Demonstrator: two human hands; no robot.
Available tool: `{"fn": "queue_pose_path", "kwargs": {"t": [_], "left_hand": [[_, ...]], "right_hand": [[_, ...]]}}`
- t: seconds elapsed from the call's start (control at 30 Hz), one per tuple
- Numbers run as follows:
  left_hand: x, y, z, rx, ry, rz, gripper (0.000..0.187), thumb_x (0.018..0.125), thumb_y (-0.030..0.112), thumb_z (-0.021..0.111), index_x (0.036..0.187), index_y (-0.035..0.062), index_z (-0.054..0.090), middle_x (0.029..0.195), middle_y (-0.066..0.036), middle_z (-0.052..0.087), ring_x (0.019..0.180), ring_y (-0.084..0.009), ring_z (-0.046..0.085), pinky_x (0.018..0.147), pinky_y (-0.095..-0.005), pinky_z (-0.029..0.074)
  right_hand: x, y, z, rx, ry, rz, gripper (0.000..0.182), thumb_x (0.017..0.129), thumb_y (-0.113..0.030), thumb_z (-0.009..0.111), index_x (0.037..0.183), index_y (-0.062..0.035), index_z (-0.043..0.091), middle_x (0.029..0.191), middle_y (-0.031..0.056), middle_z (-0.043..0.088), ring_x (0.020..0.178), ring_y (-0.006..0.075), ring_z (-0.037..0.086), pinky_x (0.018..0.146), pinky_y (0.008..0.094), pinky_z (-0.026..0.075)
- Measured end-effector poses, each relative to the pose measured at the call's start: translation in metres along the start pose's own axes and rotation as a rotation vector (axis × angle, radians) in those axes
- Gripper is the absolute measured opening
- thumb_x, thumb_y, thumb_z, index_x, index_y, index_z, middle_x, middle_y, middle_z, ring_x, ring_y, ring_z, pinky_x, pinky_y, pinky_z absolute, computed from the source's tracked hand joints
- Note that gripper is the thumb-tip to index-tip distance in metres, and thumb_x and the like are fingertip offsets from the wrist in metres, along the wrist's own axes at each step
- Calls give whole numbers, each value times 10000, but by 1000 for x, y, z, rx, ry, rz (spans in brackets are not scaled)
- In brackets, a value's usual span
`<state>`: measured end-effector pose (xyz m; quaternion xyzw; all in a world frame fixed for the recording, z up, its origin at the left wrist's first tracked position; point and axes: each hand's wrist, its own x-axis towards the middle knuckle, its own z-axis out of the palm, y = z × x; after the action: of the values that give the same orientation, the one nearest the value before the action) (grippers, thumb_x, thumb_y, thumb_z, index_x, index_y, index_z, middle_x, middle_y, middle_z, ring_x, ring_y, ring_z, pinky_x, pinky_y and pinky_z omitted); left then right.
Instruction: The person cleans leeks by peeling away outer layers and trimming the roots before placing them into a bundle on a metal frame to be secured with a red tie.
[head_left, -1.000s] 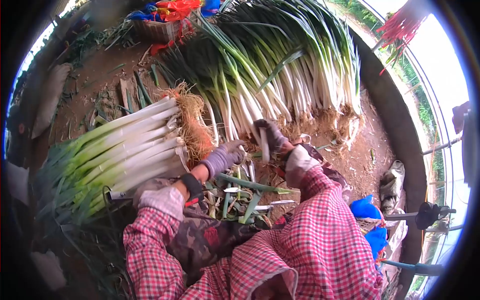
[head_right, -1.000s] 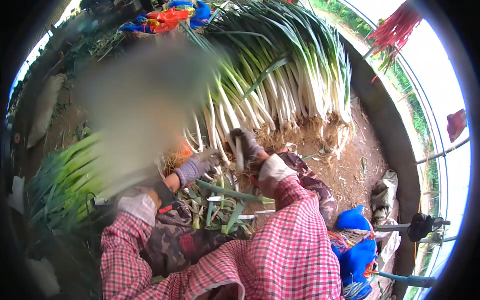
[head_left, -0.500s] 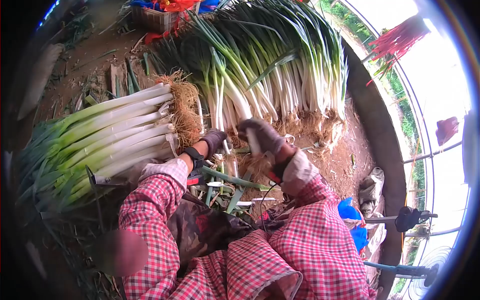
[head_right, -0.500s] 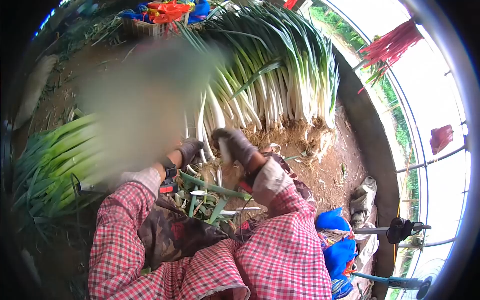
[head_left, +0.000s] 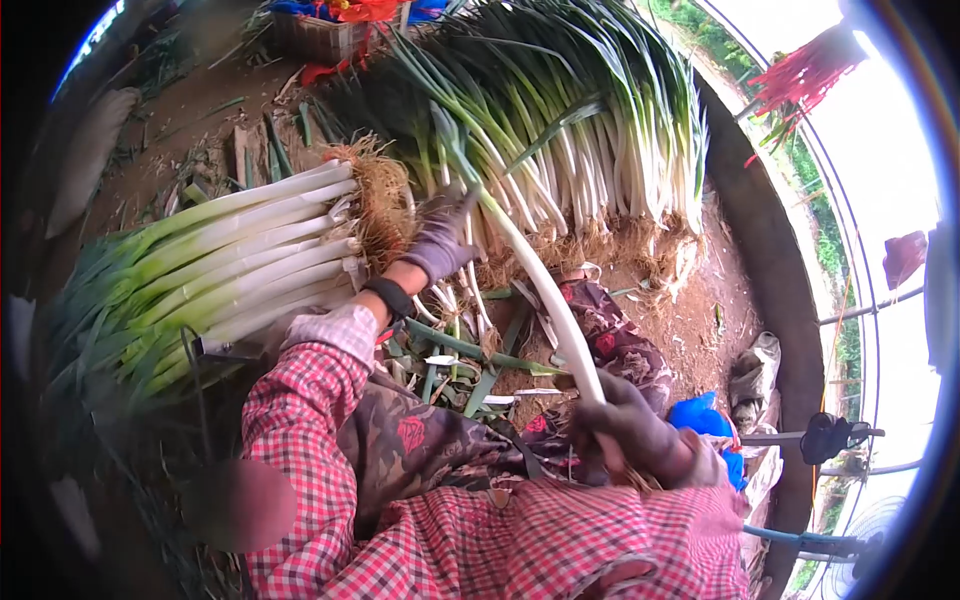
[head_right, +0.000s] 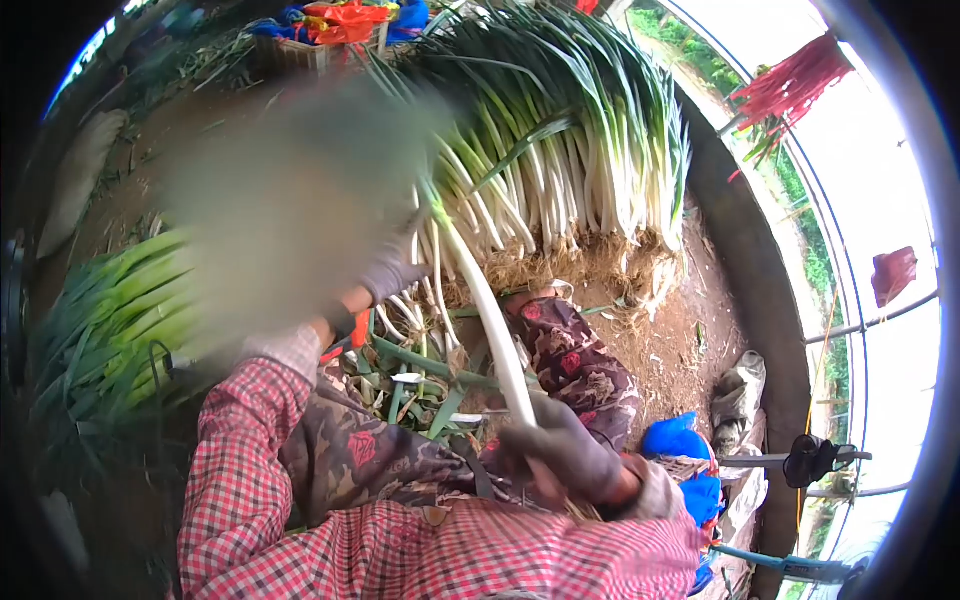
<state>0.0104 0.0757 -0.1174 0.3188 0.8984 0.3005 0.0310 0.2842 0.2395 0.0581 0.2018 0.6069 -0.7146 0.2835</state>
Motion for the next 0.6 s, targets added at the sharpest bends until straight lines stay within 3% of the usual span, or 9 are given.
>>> {"fn": "queue_pose_path", "kwargs": {"t": [0.17, 0.27, 0.33, 0.37, 0.43, 0.5, 0.53, 0.57, 0.6], "left_hand": [[-7, 14, 3, 129, 142, 410, 883, 742, 480, 696, 1469, 204, 279, 1480, -187, 278, 1211, -357, 476, 1102, -478, 259], [-4, 20, 23, 104, 151, 710, 620, 744, 412, 719, 1296, 199, 536, 1205, -136, 577, 992, -266, 611, 1088, -504, 257], [-14, 49, -6, 166, -80, 609, 341, 764, 268, 729, 1085, 175, 662, 862, -50, 671, 843, -200, 653, 977, -445, 418], [-10, 54, -16, -178, -129, 364, 269, 771, 210, 721, 1034, 178, 678, 790, -24, 664, 811, -183, 654, 879, -406, 474], [-4, 51, -46, -128, 209, 537, 199, 755, 126, 731, 942, 194, 713, 761, -13, 666, 756, -150, 652, 637, -303, 544], [21, 26, -98, -63, 548, 846, 207, 775, 170, 697, 979, 206, 698, 760, -14, 662, 729, -182, 643, 711, -349, 536], [-7, 45, -166, 410, 526, 773, 231, 815, 211, 643, 1044, 219, 671, 745, -17, 651, 707, -205, 637, 730, -357, 520], [3, 20, -194, 466, 703, 847, 267, 828, 218, 611, 1093, 229, 650, 766, -36, 645, 749, -216, 636, 745, -356, 505], [-19, 37, -249, 523, 498, 765, 287, 797, 188, 638, 1081, 220, 656, 812, -62, 646, 803, -214, 629, 746, -359, 501]], "right_hand": [[-100, -13, 7, -215, -77, 87, 480, 808, -47, 637, 1240, 38, 446, 746, 106, 636, 641, 166, 627, 562, 276, 491], [-142, -7, 12, -184, 72, -127, 563, 725, -265, 714, 1123, 90, 533, 667, 66, 604, 561, 131, 585, 492, 252, 454], [-169, -9, 7, -240, 100, -110, 529, 756, -263, 707, 1120, 85, 545, 688, 69, 593, 560, 128, 566, 485, 257, 441], [-176, -19, 10, -286, 66, -56, 521, 779, -218, 701, 1173, 65, 512, 676, 47, 569, 537, 127, 531, 494, 248, 432], [-195, -24, 20, -155, 174, 67, 721, 733, -91, 734, 1349, 51, 388, 711, 62, 591, 558, 127, 543, 487, 242, 430], [-200, -27, 25, -207, 173, 1, 632, 766, -107, 692, 1317, 46, 422, 692, 64, 575, 563, 129, 546, 496, 229, 422], [-199, -28, 35, -234, 193, -43, 598, 775, -132, 684, 1292, 44, 443, 688, 67, 573, 568, 132, 550, 498, 231, 424], [-193, -21, 52, -369, 346, -214, 542, 790, -186, 680, 1234, 59, 490, 690, 65, 575, 555, 132, 543, 494, 251, 428], [-180, -13, 65, -495, 500, -385, 506, 805, -241, 675, 1175, 74, 537, 692, 63, 577, 542, 132, 536, 489, 271, 432]]}}
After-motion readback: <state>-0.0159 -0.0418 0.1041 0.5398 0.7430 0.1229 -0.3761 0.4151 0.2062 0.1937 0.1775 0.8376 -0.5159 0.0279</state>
